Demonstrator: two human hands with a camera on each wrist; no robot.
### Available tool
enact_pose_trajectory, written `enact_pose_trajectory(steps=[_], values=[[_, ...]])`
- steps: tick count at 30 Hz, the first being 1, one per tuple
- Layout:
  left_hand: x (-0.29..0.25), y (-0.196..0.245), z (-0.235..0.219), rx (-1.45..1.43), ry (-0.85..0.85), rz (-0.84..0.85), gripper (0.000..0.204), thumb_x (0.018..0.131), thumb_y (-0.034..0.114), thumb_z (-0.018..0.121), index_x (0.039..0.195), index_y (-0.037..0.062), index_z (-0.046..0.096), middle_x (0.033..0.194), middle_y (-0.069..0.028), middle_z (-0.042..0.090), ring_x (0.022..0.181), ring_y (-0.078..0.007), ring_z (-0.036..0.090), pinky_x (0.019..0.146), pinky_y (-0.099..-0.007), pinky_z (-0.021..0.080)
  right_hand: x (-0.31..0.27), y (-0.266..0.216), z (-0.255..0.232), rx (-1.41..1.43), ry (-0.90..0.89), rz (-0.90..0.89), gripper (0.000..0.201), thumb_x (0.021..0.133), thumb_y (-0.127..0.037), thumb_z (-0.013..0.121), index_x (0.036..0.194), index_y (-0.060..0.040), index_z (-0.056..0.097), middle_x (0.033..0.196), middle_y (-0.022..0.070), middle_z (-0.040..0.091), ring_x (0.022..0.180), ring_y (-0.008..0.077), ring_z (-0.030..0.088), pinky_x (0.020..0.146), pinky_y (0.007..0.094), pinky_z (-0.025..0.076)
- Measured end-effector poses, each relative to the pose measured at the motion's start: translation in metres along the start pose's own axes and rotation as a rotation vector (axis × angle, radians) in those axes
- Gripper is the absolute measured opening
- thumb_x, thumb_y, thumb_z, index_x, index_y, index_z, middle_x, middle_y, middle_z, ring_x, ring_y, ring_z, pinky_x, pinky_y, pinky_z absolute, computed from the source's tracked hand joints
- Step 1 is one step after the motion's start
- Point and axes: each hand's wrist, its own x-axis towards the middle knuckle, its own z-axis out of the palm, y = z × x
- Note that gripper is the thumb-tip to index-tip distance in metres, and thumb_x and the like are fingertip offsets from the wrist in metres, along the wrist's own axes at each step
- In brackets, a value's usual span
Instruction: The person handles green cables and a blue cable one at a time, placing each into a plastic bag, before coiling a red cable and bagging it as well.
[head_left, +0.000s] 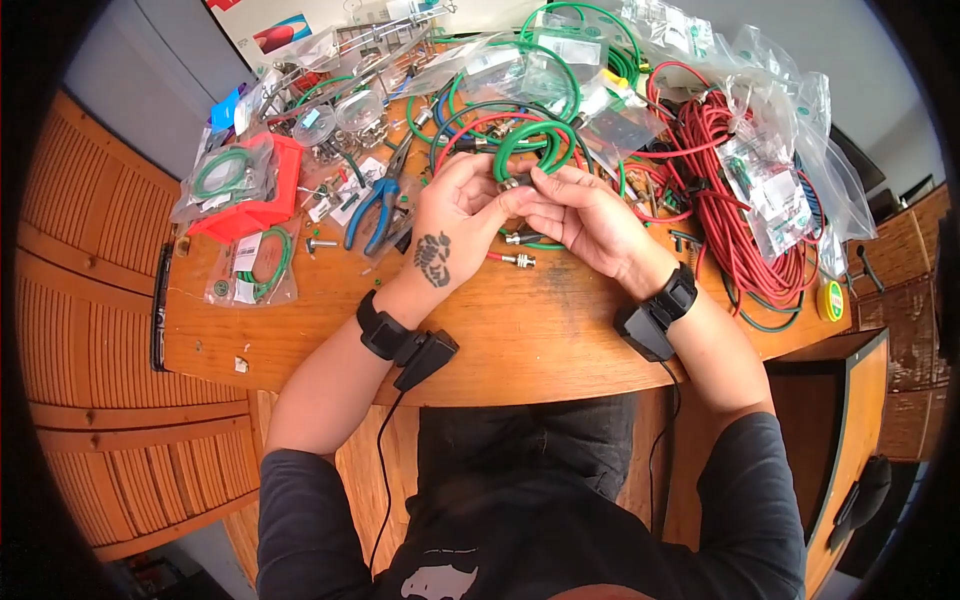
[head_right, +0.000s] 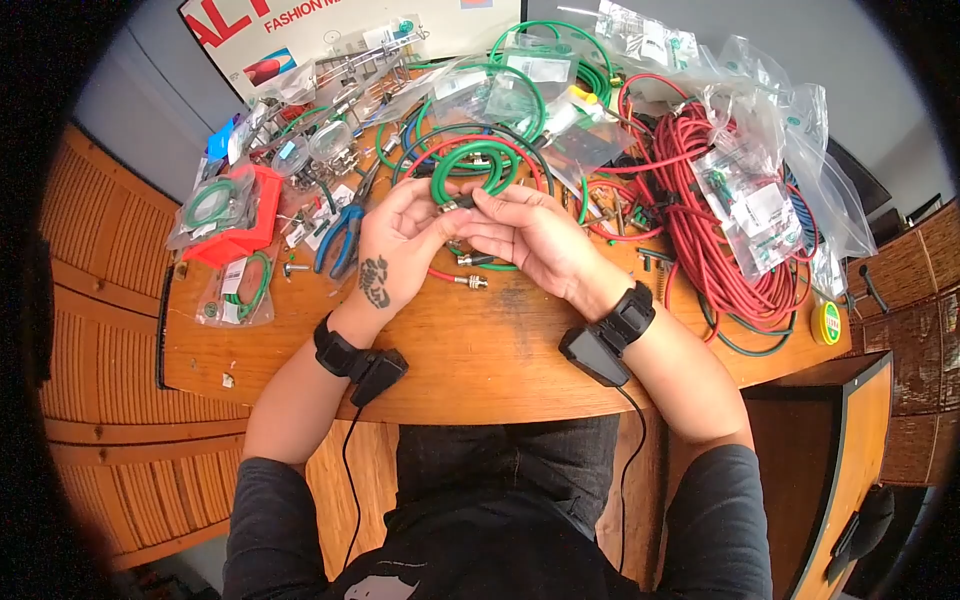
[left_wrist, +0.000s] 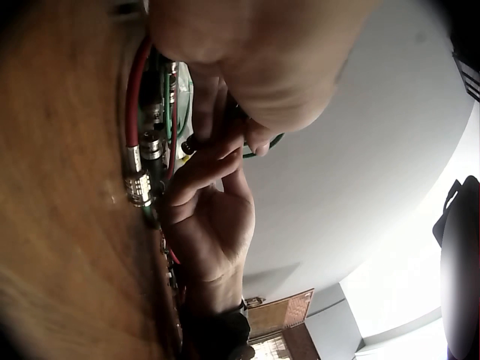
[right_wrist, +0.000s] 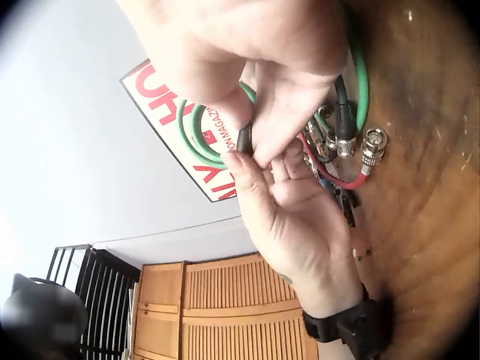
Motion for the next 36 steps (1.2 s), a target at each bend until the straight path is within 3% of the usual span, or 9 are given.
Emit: enact_pose_trajectory(steps=[9,11,12,13,17,21,26,28,36], values=[[0.003,0.009,-0.006,0.03,0.07,-0.159,0.029,0.096,0.019,0.063,0.109,-0.0067,0.062,0.089,-0.0095,0.067,0.073,-0.0144,0.066,0.066,-0.0266,0.056,-0.006,-0.019,0.007,-0.571,0.119,-0.095,0.027,0.093,-0.028,0.068,0.101,-0.0025,0.068,0.084,0.0018,0.067,0.073,0.0046,0.06,0.062,0.0197,0.05],[0.006,0.004,-0.009,0.015,0.1,-0.162,0.028,0.095,0.017,0.064,0.108,-0.0076,0.062,0.087,-0.0102,0.068,0.072,-0.0145,0.066,0.065,-0.0262,0.057,-0.007,-0.031,0.002,-1.047,0.263,-0.232,0.033,0.09,-0.031,0.071,0.104,-0.001,0.069,0.078,0.0047,0.066,0.069,0.0092,0.06,0.062,0.0251,0.051],[0.007,0.003,-0.01,0.0,0.133,-0.164,0.027,0.095,0.015,0.065,0.108,-0.0085,0.062,0.085,-0.011,0.068,0.07,-0.0145,0.067,0.064,-0.0258,0.057,-0.001,-0.034,-0.003,-1.372,0.348,-0.527,0.038,0.085,-0.031,0.073,0.109,-0.0013,0.069,0.073,0.0101,0.066,0.066,0.0175,0.063,0.064,0.0313,0.052],[0.008,0.002,-0.012,0.001,0.131,-0.161,0.027,0.095,0.015,0.065,0.108,-0.0085,0.062,0.085,-0.011,0.068,0.07,-0.0145,0.067,0.064,-0.0258,0.057,-0.005,-0.042,-0.009,-1.438,0.474,-0.473,0.037,0.083,-0.033,0.072,0.107,-0.0047,0.07,0.077,0.018,0.069,0.069,0.0293,0.068,0.07,0.0381,0.054],[0.009,0.003,-0.013,0.018,0.152,-0.152,0.028,0.095,0.016,0.065,0.107,-0.0091,0.062,0.085,-0.0115,0.068,0.071,-0.0154,0.067,0.064,-0.0265,0.058,-0.01,-0.062,-0.029,-1.847,0.822,-0.418,0.042,0.085,-0.04,0.065,0.11,-0.0056,0.068,0.088,0.0254,0.069,0.088,0.0407,0.067,0.078,0.0469,0.054],[0.008,0.002,-0.011,0.021,0.156,-0.133,0.029,0.095,0.016,0.065,0.107,-0.0095,0.062,0.084,-0.012,0.068,0.071,-0.0159,0.068,0.063,-0.0271,0.058,-0.012,-0.07,-0.033,-1.749,0.783,-0.371,0.047,0.085,-0.04,0.064,0.117,-0.0062,0.066,0.092,0.0245,0.07,0.09,0.0394,0.068,0.084,0.0454,0.054],[0.008,0.001,-0.01,0.033,0.161,-0.141,0.029,0.095,0.016,0.065,0.107,-0.0096,0.062,0.083,-0.0116,0.068,0.07,-0.0152,0.067,0.063,-0.027,0.058,-0.005,-0.069,-0.039,-1.595,0.745,-0.326,0.043,0.084,-0.039,0.066,0.108,-0.0042,0.072,0.093,0.0237,0.07,0.09,0.0385,0.068,0.084,0.0432,0.053],[0.007,0.001,-0.009,0.037,0.165,-0.142,0.029,0.095,0.016,0.065,0.107,-0.0096,0.062,0.083,-0.0113,0.068,0.069,-0.0149,0.067,0.063,-0.027,0.058,-0.002,-0.066,-0.043,-1.602,0.755,-0.544,0.039,0.084,-0.036,0.067,0.104,-0.0031,0.073,0.089,0.0226,0.071,0.087,0.0359,0.07,0.082,0.0411,0.054],[0.006,0.001,-0.01,0.044,0.142,-0.148,0.031,0.095,0.019,0.064,0.11,-0.008,0.062,0.088,-0.01,0.066,0.072,-0.0159,0.067,0.066,-0.0284,0.058,0.006,-0.063,-0.048,-1.311,0.776,-0.764,0.029,0.082,-0.025,0.075,0.099,-0.0018,0.074,0.085,0.0149,0.073,0.078,0.0213,0.072,0.074,0.0319,0.055]])
